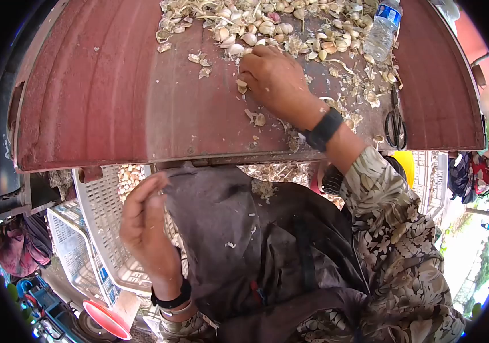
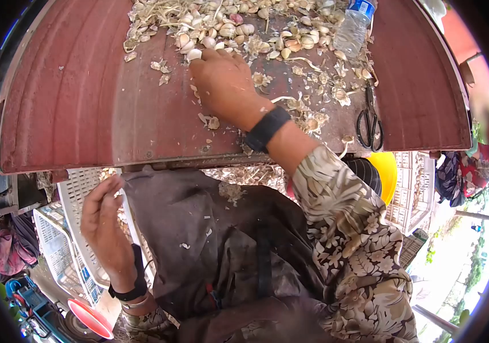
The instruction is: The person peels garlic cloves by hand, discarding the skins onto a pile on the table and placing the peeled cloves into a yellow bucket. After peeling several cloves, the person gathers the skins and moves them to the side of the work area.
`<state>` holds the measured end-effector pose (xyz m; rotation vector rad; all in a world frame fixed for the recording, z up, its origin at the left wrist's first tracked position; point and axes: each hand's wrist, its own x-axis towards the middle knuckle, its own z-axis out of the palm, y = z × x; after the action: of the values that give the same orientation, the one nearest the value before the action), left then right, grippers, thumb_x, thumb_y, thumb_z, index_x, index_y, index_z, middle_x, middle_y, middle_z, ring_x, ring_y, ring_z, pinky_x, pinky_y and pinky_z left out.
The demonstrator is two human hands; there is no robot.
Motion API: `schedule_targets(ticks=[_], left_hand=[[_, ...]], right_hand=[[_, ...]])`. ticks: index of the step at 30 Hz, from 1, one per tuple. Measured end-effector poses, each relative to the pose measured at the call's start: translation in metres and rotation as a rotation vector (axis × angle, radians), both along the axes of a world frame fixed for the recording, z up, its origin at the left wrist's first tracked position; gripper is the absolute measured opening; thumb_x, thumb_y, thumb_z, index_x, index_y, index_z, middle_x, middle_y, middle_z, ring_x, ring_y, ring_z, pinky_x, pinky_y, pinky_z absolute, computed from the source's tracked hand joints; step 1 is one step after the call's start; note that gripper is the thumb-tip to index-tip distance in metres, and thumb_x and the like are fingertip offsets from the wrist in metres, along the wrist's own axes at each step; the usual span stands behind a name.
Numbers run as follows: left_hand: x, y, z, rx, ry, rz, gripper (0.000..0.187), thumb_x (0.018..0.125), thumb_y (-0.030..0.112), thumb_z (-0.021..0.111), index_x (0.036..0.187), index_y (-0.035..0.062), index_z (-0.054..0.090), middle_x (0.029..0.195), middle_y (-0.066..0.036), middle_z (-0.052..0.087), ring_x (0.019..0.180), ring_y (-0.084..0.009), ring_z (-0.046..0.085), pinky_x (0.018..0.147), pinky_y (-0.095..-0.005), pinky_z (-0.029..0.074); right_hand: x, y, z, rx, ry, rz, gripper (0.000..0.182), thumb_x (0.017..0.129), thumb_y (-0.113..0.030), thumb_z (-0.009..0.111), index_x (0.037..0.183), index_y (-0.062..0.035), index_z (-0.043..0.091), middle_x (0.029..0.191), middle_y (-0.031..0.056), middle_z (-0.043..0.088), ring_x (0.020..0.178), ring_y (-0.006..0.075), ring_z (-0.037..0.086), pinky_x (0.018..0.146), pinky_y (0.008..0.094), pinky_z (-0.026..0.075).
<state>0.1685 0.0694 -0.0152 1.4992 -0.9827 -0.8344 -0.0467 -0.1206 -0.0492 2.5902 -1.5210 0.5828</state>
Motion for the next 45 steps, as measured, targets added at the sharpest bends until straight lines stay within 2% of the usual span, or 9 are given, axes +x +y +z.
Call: schedule_targets(ticks=[5,7,9,13,24,29,31,37,45], left_hand=[[-0.059,-0.043,0.013,0.100,0.279,-0.300,0.035,0.096,0.019,0.052,0.122,-0.0048,0.054,0.111,-0.015,0.063,0.094,-0.0198,0.064,0.077,-0.0271,0.048],[-0.075,-0.053,0.015,0.089,0.445,-0.372,0.037,0.096,0.022,0.056,0.123,-0.0043,0.054,0.103,-0.013,0.065,0.084,-0.0165,0.064,0.072,-0.0252,0.048],[-0.082,-0.062,0.003,0.080,0.526,-0.411,0.035,0.095,0.019,0.058,0.121,-0.0040,0.055,0.099,-0.011,0.065,0.079,-0.0153,0.062,0.070,-0.0247,0.048],[-0.094,-0.058,-0.001,-0.005,0.787,-0.468,0.027,0.090,0.012,0.065,0.110,-0.0044,0.059,0.083,-0.009,0.066,0.067,-0.0113,0.060,0.061,-0.0220,0.047],[-0.135,-0.053,-0.013,-0.002,0.919,-0.539,0.023,0.089,0.010,0.065,0.107,-0.0035,0.059,0.086,-0.010,0.066,0.068,-0.0120,0.060,0.060,-0.0217,0.046],[-0.143,-0.057,-0.019,0.016,0.992,-0.568,0.023,0.090,0.008,0.063,0.109,-0.0035,0.058,0.089,-0.010,0.066,0.071,-0.0133,0.062,0.064,-0.0231,0.048],[-0.142,-0.061,-0.015,-0.013,0.902,-0.555,0.024,0.090,0.007,0.063,0.110,-0.0038,0.058,0.093,-0.009,0.066,0.076,-0.0151,0.064,0.069,-0.0242,0.051],[-0.147,-0.059,-0.015,-0.054,0.737,-0.572,0.025,0.090,0.003,0.061,0.114,-0.0030,0.059,0.098,-0.008,0.065,0.082,-0.0137,0.064,0.075,-0.0247,0.053],[-0.147,-0.046,-0.012,-0.034,0.594,-0.531,0.026,0.091,0.004,0.060,0.116,-0.0023,0.061,0.097,-0.006,0.065,0.078,-0.0099,0.061,0.071,-0.0221,0.050]], right_hand=[[-0.013,0.054,0.039,0.386,-0.613,0.155,0.011,0.086,-0.008,0.062,0.094,0.0001,0.064,0.083,0.0117,0.062,0.073,0.0200,0.062,0.064,0.0322,0.048],[-0.014,0.077,0.047,0.397,-0.681,0.159,0.010,0.085,-0.007,0.062,0.093,0.0000,0.063,0.081,0.0128,0.062,0.070,0.0232,0.062,0.062,0.0322,0.049],[-0.016,0.095,0.049,0.408,-0.757,0.168,0.009,0.084,-0.006,0.062,0.091,0.0000,0.063,0.079,0.0138,0.062,0.067,0.0264,0.062,0.060,0.0321,0.050],[-0.025,0.117,0.048,0.387,-1.006,0.178,0.007,0.088,0.000,0.059,0.095,0.0010,0.061,0.077,0.0080,0.061,0.068,0.0123,0.060,0.059,0.0268,0.049],[-0.057,0.133,0.031,0.662,-1.746,0.018,0.012,0.095,-0.008,0.053,0.099,0.0009,0.059,0.080,0.0021,0.060,0.070,0.0065,0.056,0.065,0.0210,0.047],[-0.073,0.120,0.036,0.539,-1.710,-0.035,0.014,0.094,-0.008,0.054,0.103,0.0004,0.061,0.082,0.0028,0.061,0.075,0.0095,0.057,0.066,0.0219,0.047],[-0.087,0.107,0.028,0.147,-0.993,-0.176,0.019,0.093,-0.008,0.055,0.109,-0.0014,0.062,0.086,0.0050,0.061,0.081,0.0130,0.057,0.066,0.0229,0.047],[-0.085,0.134,0.063,0.692,-1.136,-0.157,0.023,0.094,-0.016,0.058,0.100,0.0046,0.064,0.089,0.0080,0.061,0.082,0.0122,0.057,0.070,0.0269,0.047],[-0.080,0.137,0.044,0.852,-1.406,-0.051,0.024,0.093,-0.020,0.060,0.094,0.0038,0.063,0.084,0.0039,0.061,0.074,0.0080,0.058,0.062,0.0236,0.049]])
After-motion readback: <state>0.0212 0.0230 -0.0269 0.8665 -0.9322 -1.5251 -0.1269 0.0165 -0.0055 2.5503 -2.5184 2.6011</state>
